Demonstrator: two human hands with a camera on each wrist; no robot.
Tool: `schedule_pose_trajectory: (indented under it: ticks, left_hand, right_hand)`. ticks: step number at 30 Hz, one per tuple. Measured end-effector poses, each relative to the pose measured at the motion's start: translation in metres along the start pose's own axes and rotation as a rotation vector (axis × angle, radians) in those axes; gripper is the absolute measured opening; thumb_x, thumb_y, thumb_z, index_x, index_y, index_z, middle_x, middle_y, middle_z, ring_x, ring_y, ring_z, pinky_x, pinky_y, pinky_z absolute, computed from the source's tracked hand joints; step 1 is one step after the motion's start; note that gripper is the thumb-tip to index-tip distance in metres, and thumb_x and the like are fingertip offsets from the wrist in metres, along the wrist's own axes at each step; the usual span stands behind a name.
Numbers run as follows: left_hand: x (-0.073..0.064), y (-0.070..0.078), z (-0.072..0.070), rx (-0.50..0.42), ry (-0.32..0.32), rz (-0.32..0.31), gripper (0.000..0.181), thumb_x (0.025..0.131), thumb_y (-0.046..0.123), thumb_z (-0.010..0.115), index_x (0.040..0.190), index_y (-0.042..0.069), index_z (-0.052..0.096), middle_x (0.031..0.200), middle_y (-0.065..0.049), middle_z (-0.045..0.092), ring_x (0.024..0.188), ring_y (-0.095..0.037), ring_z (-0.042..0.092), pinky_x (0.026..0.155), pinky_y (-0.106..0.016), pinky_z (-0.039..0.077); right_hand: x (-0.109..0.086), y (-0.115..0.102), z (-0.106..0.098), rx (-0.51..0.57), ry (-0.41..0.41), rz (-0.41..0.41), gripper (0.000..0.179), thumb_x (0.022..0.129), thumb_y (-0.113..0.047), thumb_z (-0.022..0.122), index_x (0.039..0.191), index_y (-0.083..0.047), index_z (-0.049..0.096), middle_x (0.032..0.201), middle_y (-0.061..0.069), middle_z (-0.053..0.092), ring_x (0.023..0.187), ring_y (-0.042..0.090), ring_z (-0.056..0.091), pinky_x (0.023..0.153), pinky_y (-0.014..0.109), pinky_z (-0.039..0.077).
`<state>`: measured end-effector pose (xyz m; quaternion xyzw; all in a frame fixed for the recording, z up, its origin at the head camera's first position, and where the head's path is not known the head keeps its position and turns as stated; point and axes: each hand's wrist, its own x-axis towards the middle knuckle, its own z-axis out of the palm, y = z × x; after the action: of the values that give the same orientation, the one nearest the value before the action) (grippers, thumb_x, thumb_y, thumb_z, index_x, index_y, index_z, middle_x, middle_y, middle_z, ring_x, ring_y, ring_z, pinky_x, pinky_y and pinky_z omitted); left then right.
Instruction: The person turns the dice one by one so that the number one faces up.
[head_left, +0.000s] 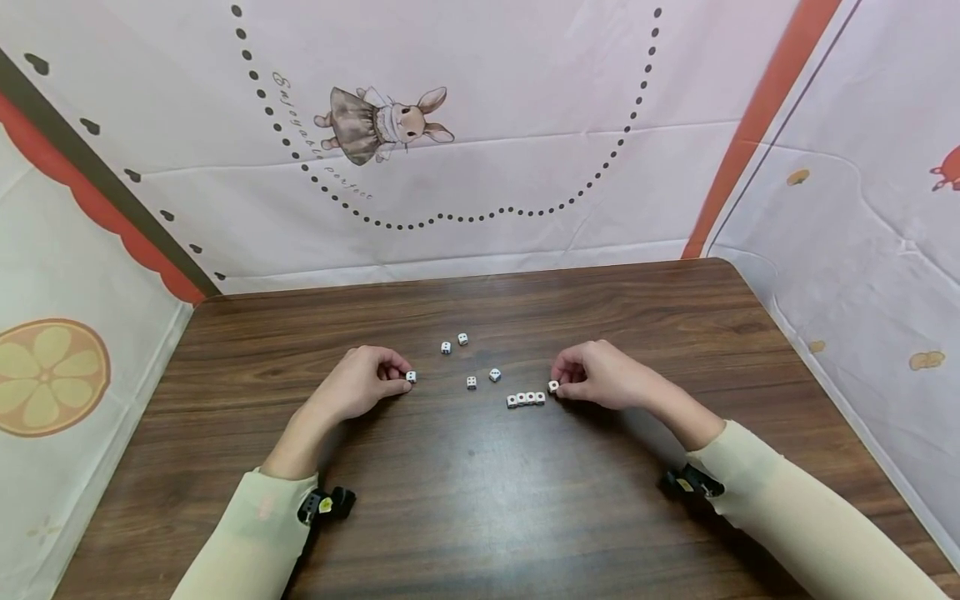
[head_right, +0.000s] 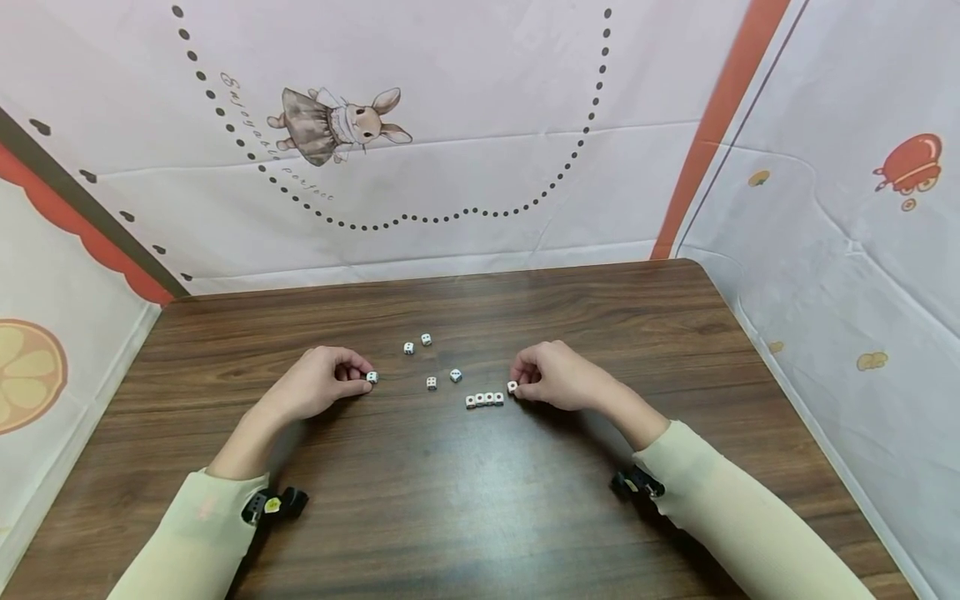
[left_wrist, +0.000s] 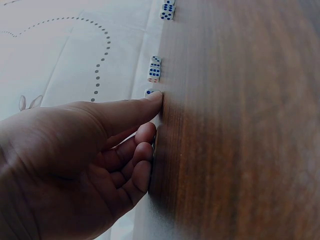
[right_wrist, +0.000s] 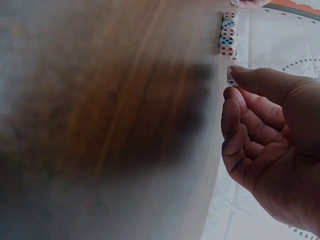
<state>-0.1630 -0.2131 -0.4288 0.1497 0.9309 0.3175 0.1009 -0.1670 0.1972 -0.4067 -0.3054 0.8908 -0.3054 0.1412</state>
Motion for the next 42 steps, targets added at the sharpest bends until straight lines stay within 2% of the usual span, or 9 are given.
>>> schedule_pose_trajectory:
  ticks: [10,28,42]
  left_hand:
    - [0.0,0.0,0.001,-0.007,0.002,0.004,0.008,0.093,0.014,0.083,0.1,0.012,0.078,0.085,0.003,0.066,0.08,-0.016,0.059,0.073,-0.031,0.048]
    - [0.0,-0.001,0.001,0.001,0.008,0.016,0.009,0.093,0.014,0.083,0.1,0.012,0.077,0.084,0.003,0.066,0.079,-0.016,0.059,0.072,-0.031,0.048]
    - [0.0,-0.001,0.001,-0.013,0.012,0.014,0.01,0.092,0.014,0.084,0.099,0.011,0.077,0.082,0.003,0.066,0.077,-0.016,0.06,0.071,-0.031,0.049]
  right_hand:
    - [-0.004,0.002,0.009,0.041,-0.017,0.019,0.008,0.093,-0.01,0.082,0.094,-0.013,0.074,0.079,-0.01,0.066,0.074,0.008,0.06,0.069,0.029,0.051]
    - [-0.006,-0.002,0.011,0.1,-0.01,0.061,0.009,0.091,-0.01,0.083,0.094,-0.011,0.075,0.079,-0.008,0.068,0.075,0.009,0.062,0.069,0.029,0.05]
    - [-0.005,0.0,0.015,0.104,0.002,0.068,0.009,0.09,-0.01,0.084,0.095,-0.012,0.076,0.08,-0.008,0.068,0.076,0.009,0.062,0.071,0.029,0.051]
